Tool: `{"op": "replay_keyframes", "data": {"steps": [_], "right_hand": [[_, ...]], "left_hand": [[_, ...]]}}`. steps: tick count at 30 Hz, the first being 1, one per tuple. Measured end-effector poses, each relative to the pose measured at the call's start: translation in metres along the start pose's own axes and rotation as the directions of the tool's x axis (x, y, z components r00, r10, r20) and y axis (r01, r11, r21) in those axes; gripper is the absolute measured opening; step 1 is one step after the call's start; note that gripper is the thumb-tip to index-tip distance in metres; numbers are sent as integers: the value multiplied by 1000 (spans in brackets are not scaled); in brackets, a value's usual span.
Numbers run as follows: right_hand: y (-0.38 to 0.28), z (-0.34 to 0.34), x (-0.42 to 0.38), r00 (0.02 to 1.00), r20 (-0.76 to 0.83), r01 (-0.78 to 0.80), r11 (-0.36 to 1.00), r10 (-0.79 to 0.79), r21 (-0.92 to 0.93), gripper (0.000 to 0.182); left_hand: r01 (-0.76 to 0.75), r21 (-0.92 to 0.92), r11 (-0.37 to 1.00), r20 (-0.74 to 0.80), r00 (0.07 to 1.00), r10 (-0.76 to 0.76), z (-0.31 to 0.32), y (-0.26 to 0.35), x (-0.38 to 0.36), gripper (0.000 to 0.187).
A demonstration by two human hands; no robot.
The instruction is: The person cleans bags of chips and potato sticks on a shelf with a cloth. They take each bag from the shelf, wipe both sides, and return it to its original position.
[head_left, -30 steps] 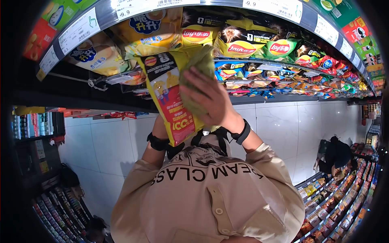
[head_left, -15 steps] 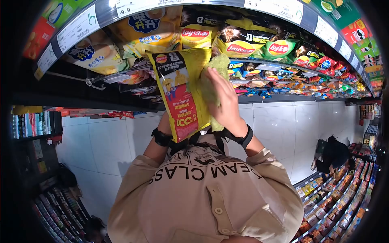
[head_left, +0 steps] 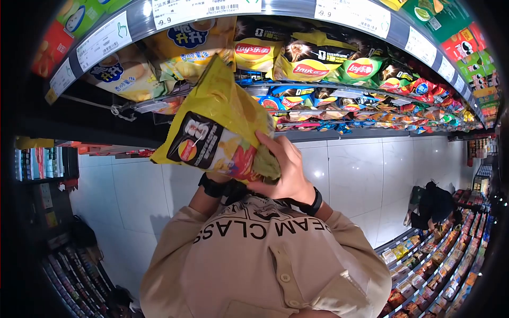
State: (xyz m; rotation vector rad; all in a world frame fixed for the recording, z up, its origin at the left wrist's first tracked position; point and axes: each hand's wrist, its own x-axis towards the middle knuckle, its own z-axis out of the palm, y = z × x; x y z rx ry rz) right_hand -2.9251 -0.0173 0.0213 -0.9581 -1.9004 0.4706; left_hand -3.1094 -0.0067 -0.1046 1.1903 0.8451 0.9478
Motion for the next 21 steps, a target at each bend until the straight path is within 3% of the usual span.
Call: {"op": "replay_keyframes", "data": {"steps": [2,3,6,7,8,10,11,12,14,15,16,18,19,20,21], "right_hand": [[-4,-3,8,976,110,-202,970,188,133,88],[-4,-3,9,950,176,-274,959,258,72,94],[8,10,12,978,82,-198,976,191,87,103],[9,17,11,936,118,-351,894,331,279,95],[15,18,11,937,121,-350,894,328,280,95],[30,15,19,994,30,-107,979,103,173,83],[34,10,23,992,57,-118,974,109,193,75],[47,11,24,991,40,-136,940,130,313,71],[39,-2,38,990,29,-141,925,140,352,67],[37,-7,43,991,37,-135,908,131,397,65],[44,-11,42,991,35,-130,909,127,396,65],[59,-15,39,988,127,-140,877,91,460,62],[51,-19,45,958,213,-286,687,192,668,58],[62,-17,40,926,310,-376,590,216,715,56],[59,-15,40,930,294,-368,555,221,746,55]], "left_hand": [[-37,-305,952,-73,997,15,-1,0,10,40],[-65,-432,899,-110,994,18,-2,0,17,40],[-249,-655,714,-278,957,79,3,-2,46,40],[-316,-710,629,-333,938,96,6,7,53,40],[-349,-208,914,-462,859,223,7,25,52,39],[-418,-47,907,-463,814,351,20,76,51,37],[-418,44,908,-442,806,393,14,83,51,40],[-419,46,907,-445,804,394,13,91,51,40],[-447,-145,883,-318,866,386,11,106,52,51],[-428,-193,883,-286,885,367,3,108,52,73],[-432,-191,881,-285,884,372,-3,113,51,73],[-386,-237,892,-88,923,376,-12,126,48,91],[-358,-288,888,-62,933,356,-19,127,47,103],[-361,-288,887,-59,931,359,-23,127,46,103],[-273,-226,935,-34,962,272,-26,127,44,100]]}}
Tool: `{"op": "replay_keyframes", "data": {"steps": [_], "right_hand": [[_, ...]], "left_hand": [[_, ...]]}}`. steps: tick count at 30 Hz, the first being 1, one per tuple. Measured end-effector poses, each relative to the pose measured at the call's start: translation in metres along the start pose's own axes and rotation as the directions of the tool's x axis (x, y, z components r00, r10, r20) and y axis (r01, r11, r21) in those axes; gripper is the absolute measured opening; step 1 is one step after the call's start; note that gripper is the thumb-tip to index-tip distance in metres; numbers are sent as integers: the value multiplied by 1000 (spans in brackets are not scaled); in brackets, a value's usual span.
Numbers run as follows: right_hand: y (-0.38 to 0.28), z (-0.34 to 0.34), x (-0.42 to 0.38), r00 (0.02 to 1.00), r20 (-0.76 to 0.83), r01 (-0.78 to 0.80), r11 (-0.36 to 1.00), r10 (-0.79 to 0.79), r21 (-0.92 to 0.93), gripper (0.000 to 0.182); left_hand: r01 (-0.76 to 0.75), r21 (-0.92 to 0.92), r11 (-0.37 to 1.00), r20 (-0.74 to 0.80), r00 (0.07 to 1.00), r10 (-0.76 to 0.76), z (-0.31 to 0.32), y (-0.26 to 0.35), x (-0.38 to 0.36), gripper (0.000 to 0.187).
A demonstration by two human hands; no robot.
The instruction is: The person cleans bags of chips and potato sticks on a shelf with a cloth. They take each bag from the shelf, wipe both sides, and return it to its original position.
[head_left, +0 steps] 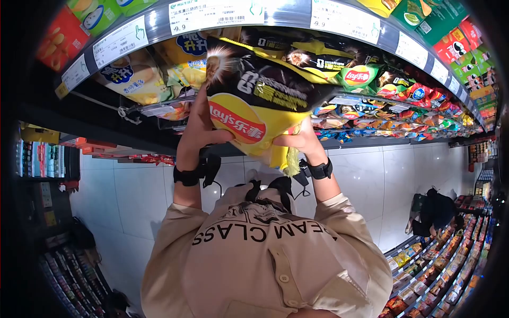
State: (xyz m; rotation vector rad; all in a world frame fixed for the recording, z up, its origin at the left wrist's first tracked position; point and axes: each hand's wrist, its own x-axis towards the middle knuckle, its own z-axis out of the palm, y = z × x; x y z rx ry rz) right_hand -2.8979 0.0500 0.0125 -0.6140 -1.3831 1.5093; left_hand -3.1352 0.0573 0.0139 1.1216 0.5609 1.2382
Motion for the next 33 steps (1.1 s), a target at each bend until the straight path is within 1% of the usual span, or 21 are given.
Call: {"op": "replay_keyframes", "data": {"steps": [1,3,5,6,7,10,11,13,14,16,18,19,22,23,25,26,27,29,30,31,33], "right_hand": [[1,3,1,1000,-14,9,999,-9,47,55],[11,-4,1,998,49,-35,999,35,11,54],[8,-7,4,995,20,-95,994,96,-47,53],[5,-8,7,999,0,-51,997,51,-65,51],[4,-10,10,999,-1,-51,997,51,-66,51],[-2,-21,17,987,-127,51,931,-104,-362,51],[-12,-21,18,982,-114,100,927,-150,-362,54],[-13,-28,25,956,-54,227,845,-288,-484,61],[-15,-28,29,955,-55,230,843,-292,-486,61],[-18,-25,33,928,-65,154,538,-366,-829,68],[-20,-23,36,924,-95,128,535,-370,-835,69],[-20,-23,38,918,-120,110,532,-378,-839,69],[-27,-21,39,817,-272,8,482,-509,-876,55],[-29,-22,39,762,-340,-35,488,-552,-872,51],[-29,-37,38,720,-328,-26,449,-611,-893,44],[-31,-40,37,753,-291,-19,421,-590,-907,45],[-31,-42,37,783,-255,-15,393,-567,-920,46],[-25,-38,38,822,-234,41,465,-518,-884,48],[-21,-37,40,848,-195,63,459,-493,-886,50],[-15,-37,42,857,-176,75,455,-485,-887,51],[-6,-35,45,876,-251,12,538,-412,-843,53]], "left_hand": [[96,69,993,-4,995,-96,-4,0,-1,97],[122,59,991,-54,991,-119,-20,-22,-2,88],[237,-92,967,8,972,-237,-18,-22,3,83],[183,-99,978,-42,981,-188,-11,-21,5,73],[182,-100,978,-41,982,-187,-8,-18,8,73],[127,302,945,-296,955,-34,-5,-11,24,61],[126,303,945,-294,955,-33,3,-3,28,61],[-5,260,966,-282,956,81,24,12,36,61],[-66,219,973,-306,943,132,26,7,38,57],[-68,260,963,-280,949,142,23,3,47,56],[-59,413,909,-265,947,182,16,-5,54,53],[-60,412,909,-266,946,184,14,-6,55,53],[-124,629,768,-251,902,352,9,-6,58,42],[-124,630,767,-253,901,353,3,-7,61,42],[219,906,363,-331,901,282,-14,-8,74,50],[111,826,553,-294,922,253,-17,-6,82,59],[-65,633,772,-246,928,280,-9,-11,87,63],[4,363,932,-156,986,57,-2,-13,96,58],[-28,373,927,-79,995,61,-4,-19,99,57],[35,623,781,-112,993,46,-10,-25,99,58],[32,616,787,-107,993,43,-31,-51,104,48]]}}
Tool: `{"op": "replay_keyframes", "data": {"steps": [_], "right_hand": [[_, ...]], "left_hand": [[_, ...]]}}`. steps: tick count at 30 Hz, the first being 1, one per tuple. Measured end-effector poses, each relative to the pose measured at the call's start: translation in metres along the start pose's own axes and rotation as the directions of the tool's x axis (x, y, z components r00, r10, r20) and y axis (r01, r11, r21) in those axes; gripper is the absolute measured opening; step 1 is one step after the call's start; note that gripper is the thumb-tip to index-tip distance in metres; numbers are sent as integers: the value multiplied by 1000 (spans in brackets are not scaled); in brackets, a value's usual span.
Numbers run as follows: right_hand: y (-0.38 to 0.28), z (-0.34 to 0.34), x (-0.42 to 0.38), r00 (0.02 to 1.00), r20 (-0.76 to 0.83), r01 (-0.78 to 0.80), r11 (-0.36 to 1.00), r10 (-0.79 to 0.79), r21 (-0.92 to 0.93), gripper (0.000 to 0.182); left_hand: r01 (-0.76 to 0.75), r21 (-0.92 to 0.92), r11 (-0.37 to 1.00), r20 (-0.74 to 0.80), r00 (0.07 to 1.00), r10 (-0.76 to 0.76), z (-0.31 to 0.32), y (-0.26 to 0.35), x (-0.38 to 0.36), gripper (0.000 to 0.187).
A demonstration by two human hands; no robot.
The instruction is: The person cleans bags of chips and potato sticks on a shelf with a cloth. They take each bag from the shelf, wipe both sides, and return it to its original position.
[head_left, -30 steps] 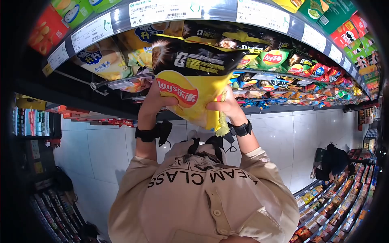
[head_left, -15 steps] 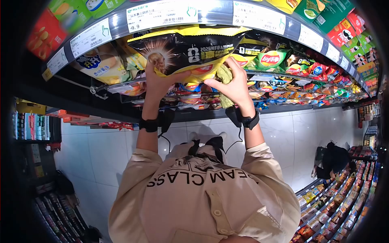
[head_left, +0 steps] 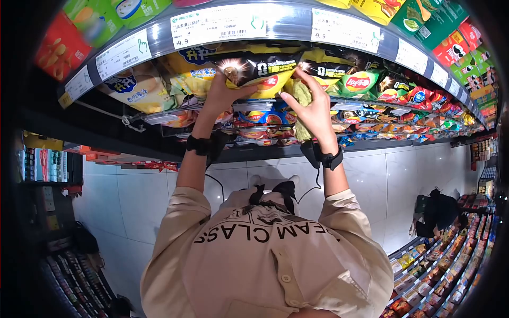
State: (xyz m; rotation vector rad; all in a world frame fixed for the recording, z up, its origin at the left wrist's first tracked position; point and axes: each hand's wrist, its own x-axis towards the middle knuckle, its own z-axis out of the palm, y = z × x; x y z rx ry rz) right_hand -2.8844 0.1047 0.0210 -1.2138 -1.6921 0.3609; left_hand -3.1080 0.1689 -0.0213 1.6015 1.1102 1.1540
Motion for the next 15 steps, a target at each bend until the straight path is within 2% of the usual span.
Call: {"op": "replay_keyframes", "data": {"steps": [3,4,6,7,8,10,11,13,14,15], "right_hand": [[6,5,3,998,-57,17,1000,-17,-10,55],[7,6,5,995,-95,11,999,-6,51,54],[4,5,12,990,-142,0,990,21,143,54],[2,3,17,989,-145,-2,987,26,163,54],[0,1,23,991,-129,-7,982,32,190,54],[-5,1,32,989,-145,-9,992,27,128,53],[-7,1,36,989,-145,-7,992,26,129,53],[-11,4,42,977,-179,111,993,-118,-49,49],[-12,4,45,977,-178,112,993,-119,-49,49],[-13,5,47,978,-179,105,994,-107,-18,47]], "left_hand": [[33,30,999,27,999,-34,-5,20,-6,46],[34,33,999,25,999,-34,-9,27,-8,46],[65,-94,993,-3,998,-65,-16,37,-12,61],[25,-128,991,15,1000,-23,-21,36,-9,53],[26,-128,991,15,1000,-24,-24,36,-8,53],[-45,-262,964,81,994,68,-30,41,-8,42],[-46,-261,964,79,995,69,-31,40,-6,42],[-17,-226,974,76,997,35,-32,38,-3,30],[-17,-226,974,75,997,35,-33,41,-1,30],[22,-104,994,46,999,-17,-35,46,0,27]]}}
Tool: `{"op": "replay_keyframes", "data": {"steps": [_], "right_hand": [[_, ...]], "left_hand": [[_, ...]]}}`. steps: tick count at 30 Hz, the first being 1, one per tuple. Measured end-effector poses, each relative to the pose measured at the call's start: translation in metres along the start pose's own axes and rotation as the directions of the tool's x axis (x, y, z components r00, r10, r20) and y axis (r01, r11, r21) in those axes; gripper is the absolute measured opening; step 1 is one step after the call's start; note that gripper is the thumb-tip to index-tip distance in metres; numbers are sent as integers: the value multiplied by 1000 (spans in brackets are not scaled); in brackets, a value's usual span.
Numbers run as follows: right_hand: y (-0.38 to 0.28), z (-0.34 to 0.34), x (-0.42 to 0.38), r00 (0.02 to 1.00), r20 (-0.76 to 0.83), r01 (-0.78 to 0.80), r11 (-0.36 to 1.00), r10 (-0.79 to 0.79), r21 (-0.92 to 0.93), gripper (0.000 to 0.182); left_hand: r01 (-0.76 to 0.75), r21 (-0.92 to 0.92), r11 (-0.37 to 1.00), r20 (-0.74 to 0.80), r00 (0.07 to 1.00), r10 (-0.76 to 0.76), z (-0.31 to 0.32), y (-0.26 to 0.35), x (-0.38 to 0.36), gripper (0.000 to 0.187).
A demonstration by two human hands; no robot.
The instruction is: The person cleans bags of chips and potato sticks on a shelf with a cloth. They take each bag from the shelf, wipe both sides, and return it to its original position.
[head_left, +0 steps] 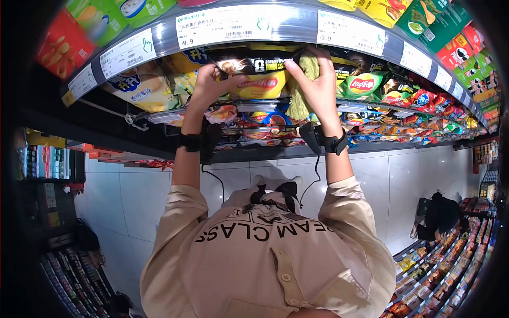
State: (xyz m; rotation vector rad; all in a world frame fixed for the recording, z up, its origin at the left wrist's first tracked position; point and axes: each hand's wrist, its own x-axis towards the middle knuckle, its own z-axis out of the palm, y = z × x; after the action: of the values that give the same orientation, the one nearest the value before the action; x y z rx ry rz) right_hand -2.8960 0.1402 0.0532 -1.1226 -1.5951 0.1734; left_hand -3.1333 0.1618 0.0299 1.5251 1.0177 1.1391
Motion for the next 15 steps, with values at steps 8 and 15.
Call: {"op": "replay_keyframes", "data": {"steps": [8,15], "right_hand": [[1,5,8,1000,-27,-8,997,10,77,28],[9,9,-8,994,-81,-65,997,69,46,23]], "left_hand": [[121,171,978,-131,986,-99,-4,32,-6,25],[-35,199,979,-115,992,59,-7,16,1,27]]}}
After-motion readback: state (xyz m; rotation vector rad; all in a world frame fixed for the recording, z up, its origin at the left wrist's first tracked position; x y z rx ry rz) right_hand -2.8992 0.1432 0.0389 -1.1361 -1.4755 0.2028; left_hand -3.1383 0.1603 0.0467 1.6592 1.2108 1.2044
